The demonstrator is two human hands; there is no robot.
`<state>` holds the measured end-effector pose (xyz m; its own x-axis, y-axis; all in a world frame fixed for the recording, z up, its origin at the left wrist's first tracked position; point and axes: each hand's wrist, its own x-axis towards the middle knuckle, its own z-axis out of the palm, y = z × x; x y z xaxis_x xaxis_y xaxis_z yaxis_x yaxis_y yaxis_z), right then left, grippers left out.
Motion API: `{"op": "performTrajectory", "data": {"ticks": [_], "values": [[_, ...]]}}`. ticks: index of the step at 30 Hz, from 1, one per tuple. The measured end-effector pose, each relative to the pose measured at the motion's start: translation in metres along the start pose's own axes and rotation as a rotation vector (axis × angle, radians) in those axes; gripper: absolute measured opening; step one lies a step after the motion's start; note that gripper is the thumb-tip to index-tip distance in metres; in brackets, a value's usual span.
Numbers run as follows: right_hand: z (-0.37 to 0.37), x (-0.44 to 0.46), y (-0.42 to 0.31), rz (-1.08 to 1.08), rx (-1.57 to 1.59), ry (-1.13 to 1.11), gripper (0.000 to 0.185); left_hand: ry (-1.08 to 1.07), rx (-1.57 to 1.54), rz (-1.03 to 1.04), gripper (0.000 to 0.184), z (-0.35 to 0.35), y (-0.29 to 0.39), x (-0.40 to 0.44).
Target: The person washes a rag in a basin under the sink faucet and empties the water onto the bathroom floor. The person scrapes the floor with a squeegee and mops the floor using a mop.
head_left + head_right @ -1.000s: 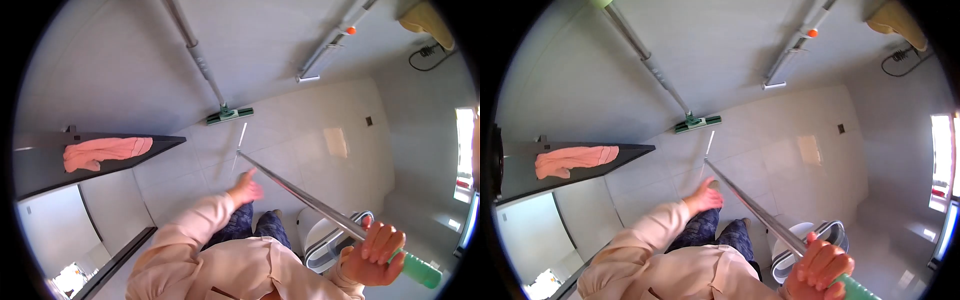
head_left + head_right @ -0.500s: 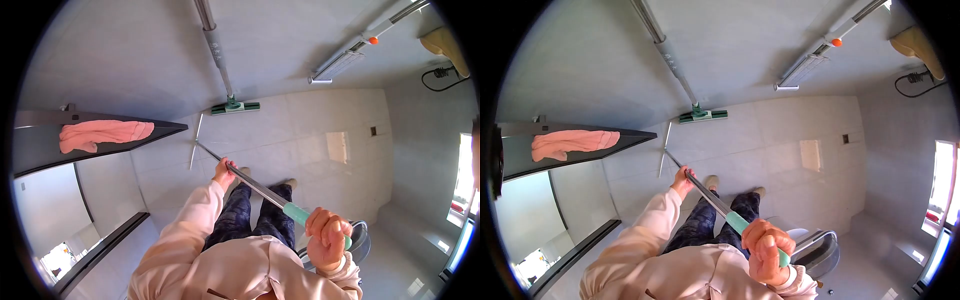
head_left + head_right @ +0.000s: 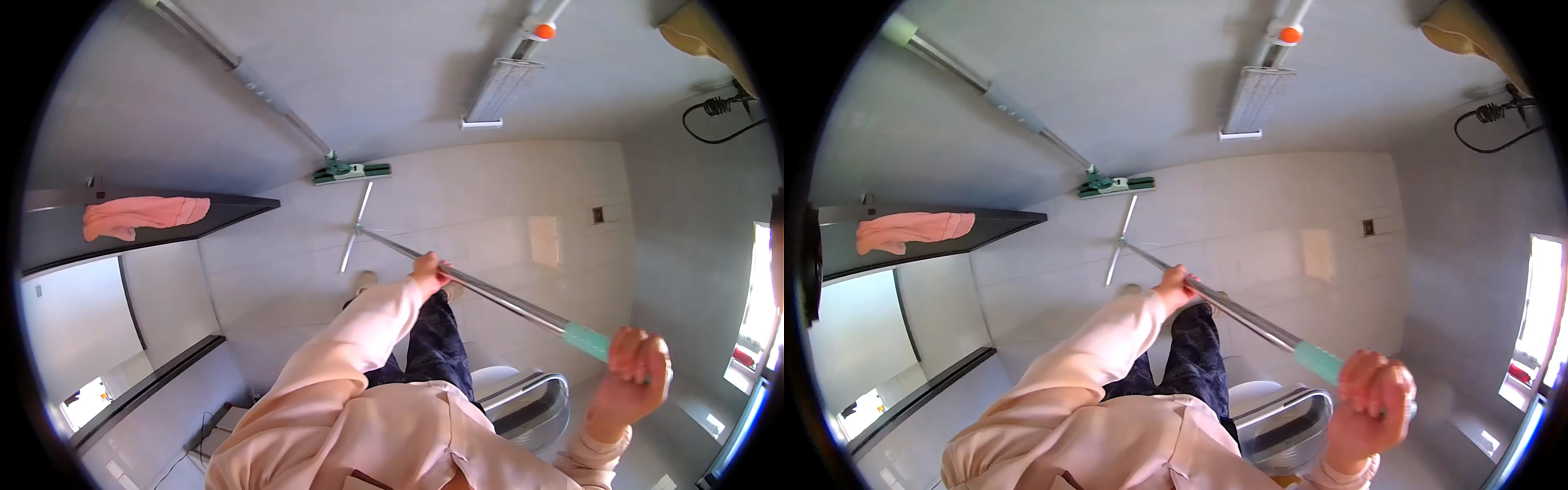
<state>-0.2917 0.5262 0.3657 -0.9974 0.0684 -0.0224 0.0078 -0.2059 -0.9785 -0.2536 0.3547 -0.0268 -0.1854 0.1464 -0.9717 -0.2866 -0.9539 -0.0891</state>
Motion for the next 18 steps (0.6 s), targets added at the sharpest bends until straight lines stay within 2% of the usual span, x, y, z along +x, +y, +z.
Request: {"op": "performTrajectory", "data": {"ticks": [5,8,11,12,13,15,16,17,18], "values": [[-0.076,0.050,-0.054,-0.011,-0.126,0.077,0.031,-0.028,0.044,-0.074,0.016,0.099,-0.102,0.002],[-0.110,0.058,-0.083,-0.062,-0.081,0.024,0.030,-0.109,0.135,-0.098,0.015,0.148,-0.152,-0.015],[-0.151,0.044,-0.108,-0.075,0.173,-0.212,0.020,-0.207,0.051,-0.182,0.011,0.187,-0.195,-0.006],[-0.175,0.036,-0.113,-0.096,0.262,-0.261,0.030,-0.268,-0.007,-0.189,0.009,0.196,-0.203,-0.003],[-0.190,0.039,-0.119,-0.107,0.195,-0.413,0.034,-0.287,0.001,-0.162,0.012,0.203,-0.211,-0.002],[-0.183,0.059,-0.121,-0.143,0.172,-0.584,0.044,-0.254,0.021,-0.094,0.013,0.211,-0.209,-0.014],[-0.162,0.066,-0.127,-0.124,0.181,-0.341,0.021,-0.202,0.033,-0.079,0.012,0.214,-0.208,-0.022],[-0.153,0.069,-0.131,-0.093,0.174,-0.088,0.019,-0.199,0.034,-0.066,0.012,0.214,-0.199,-0.024],[-0.176,0.077,-0.125,-0.088,0.172,-0.080,0.019,-0.219,0.029,-0.004,0.008,0.208,-0.192,-0.023]]}}
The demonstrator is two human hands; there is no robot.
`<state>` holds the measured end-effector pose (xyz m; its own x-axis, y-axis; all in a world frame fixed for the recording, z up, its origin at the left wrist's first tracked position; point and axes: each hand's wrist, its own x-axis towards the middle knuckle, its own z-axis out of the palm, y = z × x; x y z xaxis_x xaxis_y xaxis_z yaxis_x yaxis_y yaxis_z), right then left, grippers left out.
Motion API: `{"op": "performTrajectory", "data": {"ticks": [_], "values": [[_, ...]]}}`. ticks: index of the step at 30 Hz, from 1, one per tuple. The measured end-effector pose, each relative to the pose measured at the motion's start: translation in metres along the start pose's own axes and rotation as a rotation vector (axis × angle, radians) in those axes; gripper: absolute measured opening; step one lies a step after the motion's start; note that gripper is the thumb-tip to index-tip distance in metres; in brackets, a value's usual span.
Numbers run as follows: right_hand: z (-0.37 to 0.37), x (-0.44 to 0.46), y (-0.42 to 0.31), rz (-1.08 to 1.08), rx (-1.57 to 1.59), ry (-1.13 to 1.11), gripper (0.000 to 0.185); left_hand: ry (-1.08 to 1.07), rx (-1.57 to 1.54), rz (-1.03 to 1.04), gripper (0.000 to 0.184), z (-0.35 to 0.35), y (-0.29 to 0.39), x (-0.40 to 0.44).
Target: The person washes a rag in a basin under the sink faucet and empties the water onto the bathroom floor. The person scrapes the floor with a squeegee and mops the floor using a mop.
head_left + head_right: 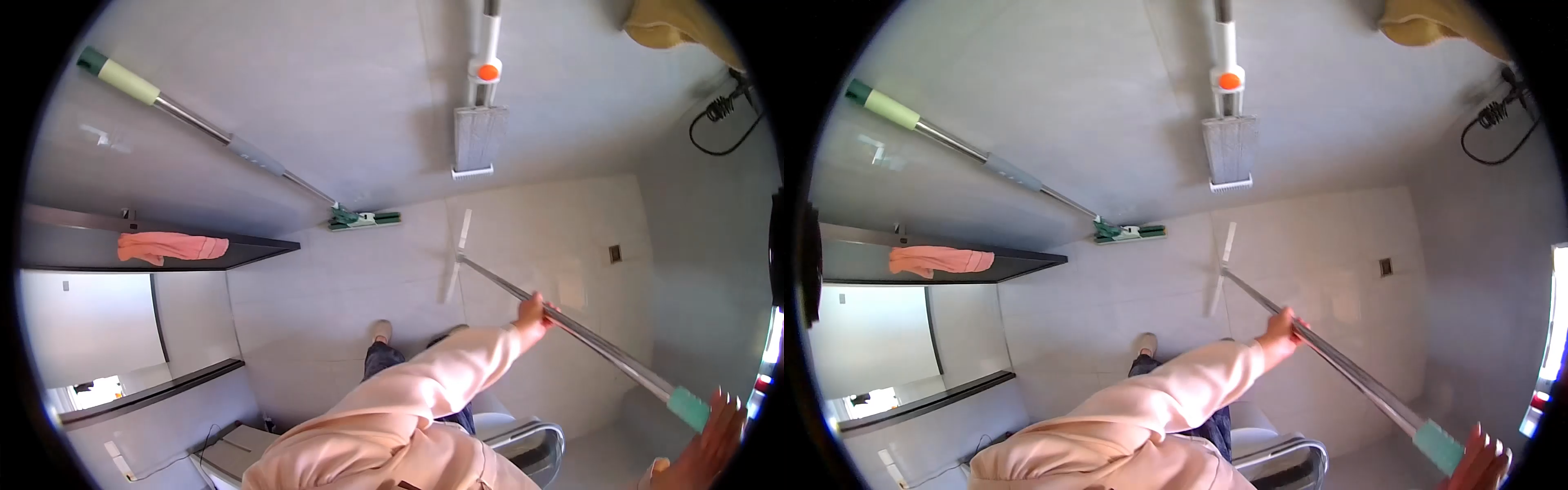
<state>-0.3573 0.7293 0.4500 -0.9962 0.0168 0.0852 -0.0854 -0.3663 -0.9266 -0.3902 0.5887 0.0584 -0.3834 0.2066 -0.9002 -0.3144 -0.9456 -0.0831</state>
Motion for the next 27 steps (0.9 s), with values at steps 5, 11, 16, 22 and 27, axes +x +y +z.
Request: {"op": "performTrajectory", "data": {"ticks": [5,11,16,22,27], "values": [[0.003,0.054,0.055,0.053,-0.117,-0.146,0.023,-0.056,-0.197,0.218,0.007,-0.030,0.050,0.021],[-0.003,0.098,0.104,0.089,-0.153,-0.128,0.026,0.123,-0.113,0.158,0.006,-0.011,0.093,0.064],[-0.059,0.085,0.059,0.106,-0.141,-0.011,0.024,0.124,0.050,0.009,0.008,0.031,0.022,0.094],[-0.054,0.049,0.025,-0.175,-0.108,0.955,0.020,-0.086,0.382,-0.128,0.010,0.121,-0.051,0.129],[-0.080,0.016,0.007,-0.031,-0.314,0.079,0.020,-0.186,0.338,-0.150,0.008,0.137,-0.089,0.107]]}}
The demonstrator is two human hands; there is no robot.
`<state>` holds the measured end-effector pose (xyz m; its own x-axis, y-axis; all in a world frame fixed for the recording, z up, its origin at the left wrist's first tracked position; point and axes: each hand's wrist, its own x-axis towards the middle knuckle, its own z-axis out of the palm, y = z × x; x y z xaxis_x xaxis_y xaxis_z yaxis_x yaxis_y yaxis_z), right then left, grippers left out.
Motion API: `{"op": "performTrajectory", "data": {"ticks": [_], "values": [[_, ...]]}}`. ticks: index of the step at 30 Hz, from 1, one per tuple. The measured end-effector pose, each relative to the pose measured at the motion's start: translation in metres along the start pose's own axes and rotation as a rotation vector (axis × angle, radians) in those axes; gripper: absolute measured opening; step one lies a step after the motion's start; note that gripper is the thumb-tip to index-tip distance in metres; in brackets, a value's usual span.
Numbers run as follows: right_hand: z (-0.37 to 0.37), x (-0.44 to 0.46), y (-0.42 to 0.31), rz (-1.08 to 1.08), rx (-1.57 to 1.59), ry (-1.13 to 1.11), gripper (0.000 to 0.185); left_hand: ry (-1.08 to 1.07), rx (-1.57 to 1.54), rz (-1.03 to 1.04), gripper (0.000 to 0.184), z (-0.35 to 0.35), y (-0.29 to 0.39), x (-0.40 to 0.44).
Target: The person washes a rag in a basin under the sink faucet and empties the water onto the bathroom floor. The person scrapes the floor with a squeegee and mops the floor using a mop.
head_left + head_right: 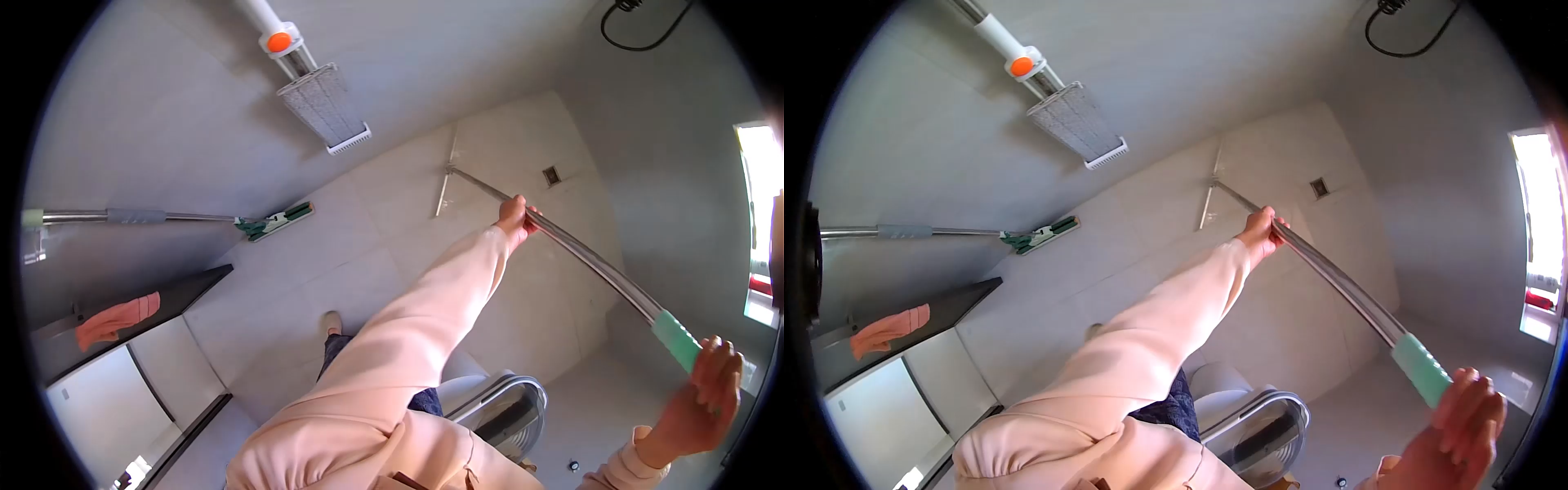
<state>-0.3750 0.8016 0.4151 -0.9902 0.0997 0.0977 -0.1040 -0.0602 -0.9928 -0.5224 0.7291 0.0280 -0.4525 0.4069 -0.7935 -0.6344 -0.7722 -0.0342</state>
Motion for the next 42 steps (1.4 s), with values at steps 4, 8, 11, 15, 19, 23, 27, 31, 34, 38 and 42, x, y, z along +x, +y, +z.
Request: {"op": "performTrajectory", "data": {"ticks": [4,8,11,15,19,23,27,31,34,38,42], "values": [[0.004,0.000,-0.023,-0.145,0.154,0.650,0.019,0.018,-0.022,-0.001,0.012,-0.017,-0.025,-0.055],[-0.006,-0.014,-0.010,-0.071,0.167,0.749,0.018,0.073,-0.095,0.065,0.018,-0.095,-0.035,-0.100],[-0.009,-0.025,0.030,0.108,0.224,0.307,0.024,0.341,-0.161,0.086,0.011,-0.152,-0.021,-0.120],[-0.013,-0.031,0.074,0.214,0.151,0.179,0.025,0.381,-0.100,0.083,0.010,-0.210,-0.025,-0.094],[-0.028,-0.030,0.040,0.114,0.174,0.305,0.025,0.322,-0.119,0.038,0.007,-0.150,-0.058,-0.089],[-0.031,-0.024,-0.002,0.067,0.141,0.392,0.021,0.228,-0.153,-0.022,0.008,-0.092,-0.092,-0.060],[0.000,-0.024,-0.004,0.042,-0.163,0.184,0.020,0.030,-0.278,-0.081,0.008,-0.041,-0.097,-0.030],[0.032,-0.032,-0.001,0.130,-0.382,0.219,0.022,-0.210,-0.188,-0.307,0.010,-0.043,-0.094,0.034],[0.061,-0.053,-0.001,0.129,-0.257,0.564,0.027,-0.257,-0.018,-0.340,0.016,-0.049,-0.089,0.005],[0.090,-0.064,0.010,0.066,-0.387,0.567,0.034,-0.135,0.354,-0.305,0.018,-0.057,-0.065,-0.025],[0.112,-0.085,0.004,0.223,-0.529,0.571,0.024,-0.085,0.624,-0.433,0.016,-0.078,-0.040,-0.007]]}}
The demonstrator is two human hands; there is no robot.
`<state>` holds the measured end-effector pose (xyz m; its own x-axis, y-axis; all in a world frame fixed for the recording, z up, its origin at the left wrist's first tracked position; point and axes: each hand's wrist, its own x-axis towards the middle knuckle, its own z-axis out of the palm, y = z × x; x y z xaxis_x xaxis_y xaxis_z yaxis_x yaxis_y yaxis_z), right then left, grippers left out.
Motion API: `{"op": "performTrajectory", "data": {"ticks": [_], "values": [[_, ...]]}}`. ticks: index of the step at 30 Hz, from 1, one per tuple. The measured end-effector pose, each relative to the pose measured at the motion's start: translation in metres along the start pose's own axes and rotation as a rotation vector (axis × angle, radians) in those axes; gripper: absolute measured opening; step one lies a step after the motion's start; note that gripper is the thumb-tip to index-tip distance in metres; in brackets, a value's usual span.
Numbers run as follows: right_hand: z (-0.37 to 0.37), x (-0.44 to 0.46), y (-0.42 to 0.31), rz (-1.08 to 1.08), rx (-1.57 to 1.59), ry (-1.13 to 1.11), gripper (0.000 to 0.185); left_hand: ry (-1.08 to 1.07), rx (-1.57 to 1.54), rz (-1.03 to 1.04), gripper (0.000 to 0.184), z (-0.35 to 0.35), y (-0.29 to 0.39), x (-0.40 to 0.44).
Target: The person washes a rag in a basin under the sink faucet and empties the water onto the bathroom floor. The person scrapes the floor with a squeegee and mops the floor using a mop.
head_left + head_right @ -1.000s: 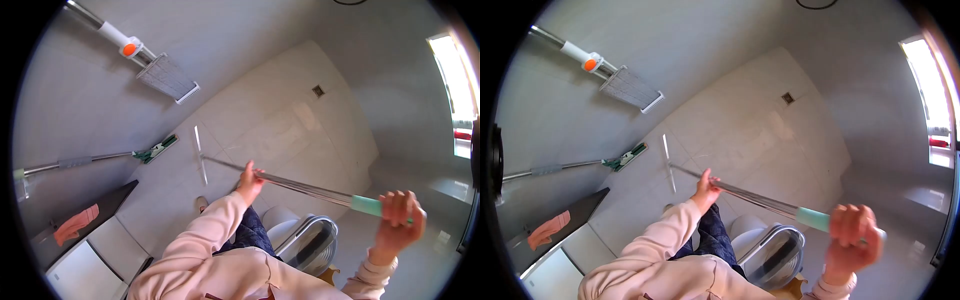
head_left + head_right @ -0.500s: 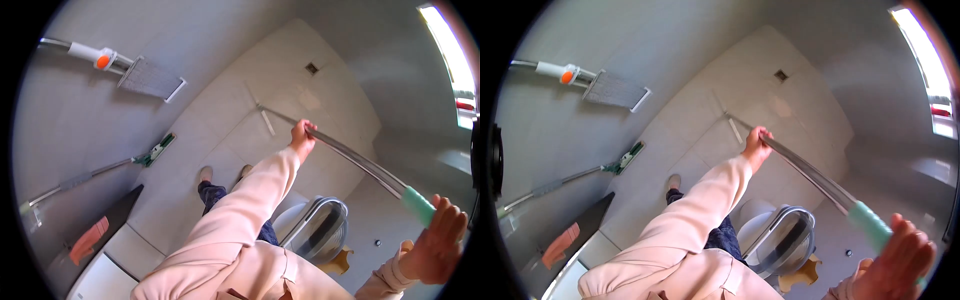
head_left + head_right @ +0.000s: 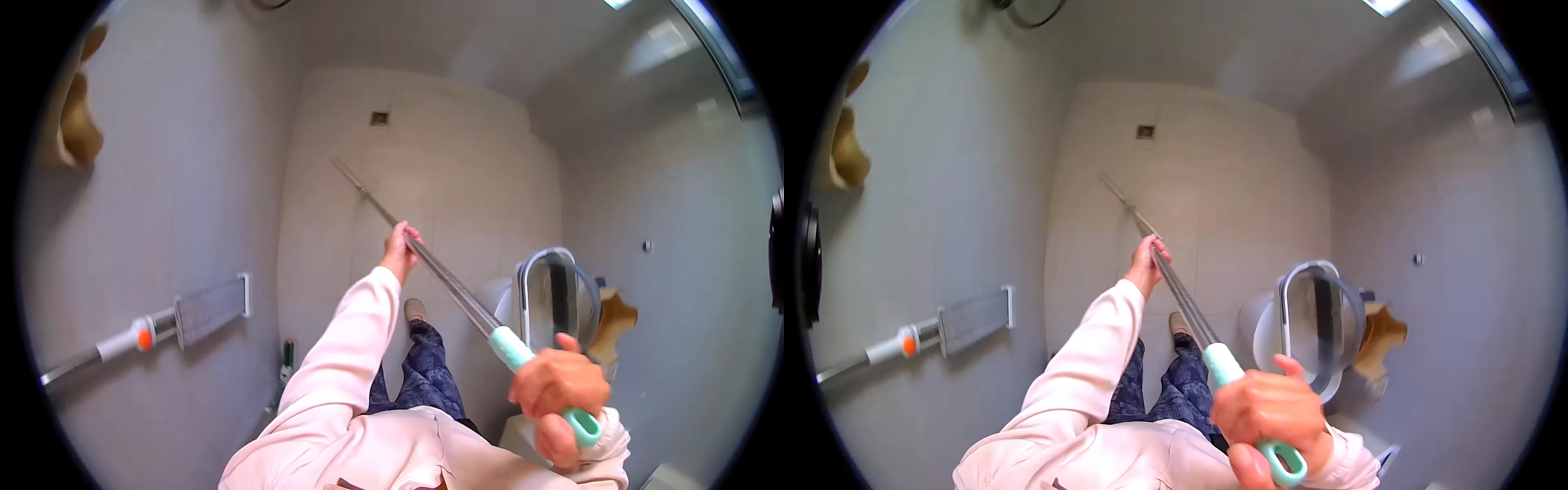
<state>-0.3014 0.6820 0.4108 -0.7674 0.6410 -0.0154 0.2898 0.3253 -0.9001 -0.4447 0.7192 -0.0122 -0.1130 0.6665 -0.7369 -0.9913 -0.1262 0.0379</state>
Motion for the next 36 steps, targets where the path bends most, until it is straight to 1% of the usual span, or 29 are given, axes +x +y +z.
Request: {"op": "performTrajectory", "data": {"ticks": [1,2,4,5,7,8,9,10,11,13,15,16,17,19,20,21,22,24,25,26,27,29,30,31,32,33,35,36], "values": [[0.003,-0.007,0.001,0.027,0.061,0.012,0.022,0.017,0.091,-0.033,0.016,-0.003,0.000,0.003],[0.004,-0.020,0.001,0.075,0.082,0.116,0.021,0.006,0.141,-0.052,0.016,0.006,-0.003,-0.001],[-0.005,-0.044,-0.001,0.110,0.129,0.251,0.022,0.022,0.211,-0.112,0.015,0.014,-0.018,-0.022],[-0.008,-0.058,-0.002,0.130,0.162,0.327,0.022,0.029,0.253,-0.138,0.015,0.005,-0.029,-0.024],[-0.006,-0.089,-0.003,0.150,0.140,0.404,0.025,0.064,0.313,-0.159,0.014,-0.006,-0.049,-0.030],[-0.002,-0.109,-0.008,0.153,0.190,0.546,0.025,0.049,0.350,-0.177,0.014,0.000,-0.061,-0.048],[0.011,-0.134,-0.016,0.156,0.235,0.694,0.025,0.093,0.378,-0.217,0.016,-0.004,-0.076,-0.074],[0.015,-0.159,-0.023,0.123,0.238,0.791,0.026,0.154,0.406,-0.259,0.020,-0.005,-0.092,-0.104],[0.017,-0.183,-0.033,0.106,0.238,0.880,0.028,0.156,0.447,-0.289,0.020,-0.008,-0.107,-0.130],[0.022,-0.228,-0.048,-0.059,0.258,1.003,0.030,0.210,0.437,-0.434,0.017,-0.024,-0.142,-0.183],[0.028,-0.280,-0.072,-0.018,0.259,1.134,0.033,0.197,0.561,-0.580,0.014,-0.061,-0.181,-0.229],[0.036,-0.305,-0.079,-0.080,0.255,1.152,0.026,0.168,0.616,-0.653,0.012,-0.077,-0.197,-0.249],[0.043,-0.323,-0.089,-0.054,0.234,1.209,0.026,0.172,0.661,-0.699,0.012,-0.090,-0.213,-0.272],[0.059,-0.352,-0.113,-0.073,0.209,1.152,0.021,0.207,0.769,-0.932,0.012,-0.116,-0.242,-0.317],[0.070,-0.359,-0.121,-0.006,0.078,1.259,0.025,0.204,0.796,-0.963,0.012,-0.131,-0.257,-0.333],[0.082,-0.370,-0.126,0.006,0.058,1.288,0.025,0.217,0.801,-1.052,0.011,-0.146,-0.271,-0.345],[0.094,-0.381,-0.131,0.076,-0.004,1.299,0.026,0.234,0.804,-1.138,0.010,-0.162,-0.285,-0.356],[0.116,-0.396,-0.137,0.244,-0.152,1.323,0.029,0.238,0.827,-1.212,0.013,-0.183,-0.317,-0.366],[0.124,-0.401,-0.132,0.283,-0.202,1.352,0.024,0.238,0.829,-1.256,0.016,-0.196,-0.336,-0.367],[0.129,-0.403,-0.128,0.389,-0.268,1.403,0.022,0.165,0.807,-1.314,0.018,-0.205,-0.354,-0.363],[0.135,-0.405,-0.122,0.493,-0.335,1.451,0.020,0.161,0.826,-1.332,0.018,-0.213,-0.373,-0.356],[0.150,-0.417,-0.101,0.562,-0.335,1.538,0.020,0.134,0.723,-1.439,0.020,-0.215,-0.409,-0.348],[0.154,-0.421,-0.091,0.568,-0.355,1.528,0.019,0.131,0.743,-1.458,0.020,-0.217,-0.422,-0.345],[0.161,-0.428,-0.070,0.399,-0.350,1.634,0.019,0.012,0.884,-1.432,0.020,-0.217,-0.435,-0.345],[0.166,-0.439,-0.057,0.376,-0.294,1.617,0.019,-0.110,1.017,-1.402,0.020,-0.219,-0.445,-0.349],[0.169,-0.449,-0.043,0.347,-0.239,1.600,0.019,-0.117,1.036,-1.421,0.020,-0.221,-0.455,-0.350],[0.176,-0.464,-0.016,0.380,-0.281,1.674,0.022,-0.185,1.186,-1.348,0.020,-0.228,-0.472,-0.348],[0.179,-0.473,-0.005,0.320,-0.306,1.655,0.019,-0.217,1.214,-1.374,0.018,-0.236,-0.480,-0.340]]}}
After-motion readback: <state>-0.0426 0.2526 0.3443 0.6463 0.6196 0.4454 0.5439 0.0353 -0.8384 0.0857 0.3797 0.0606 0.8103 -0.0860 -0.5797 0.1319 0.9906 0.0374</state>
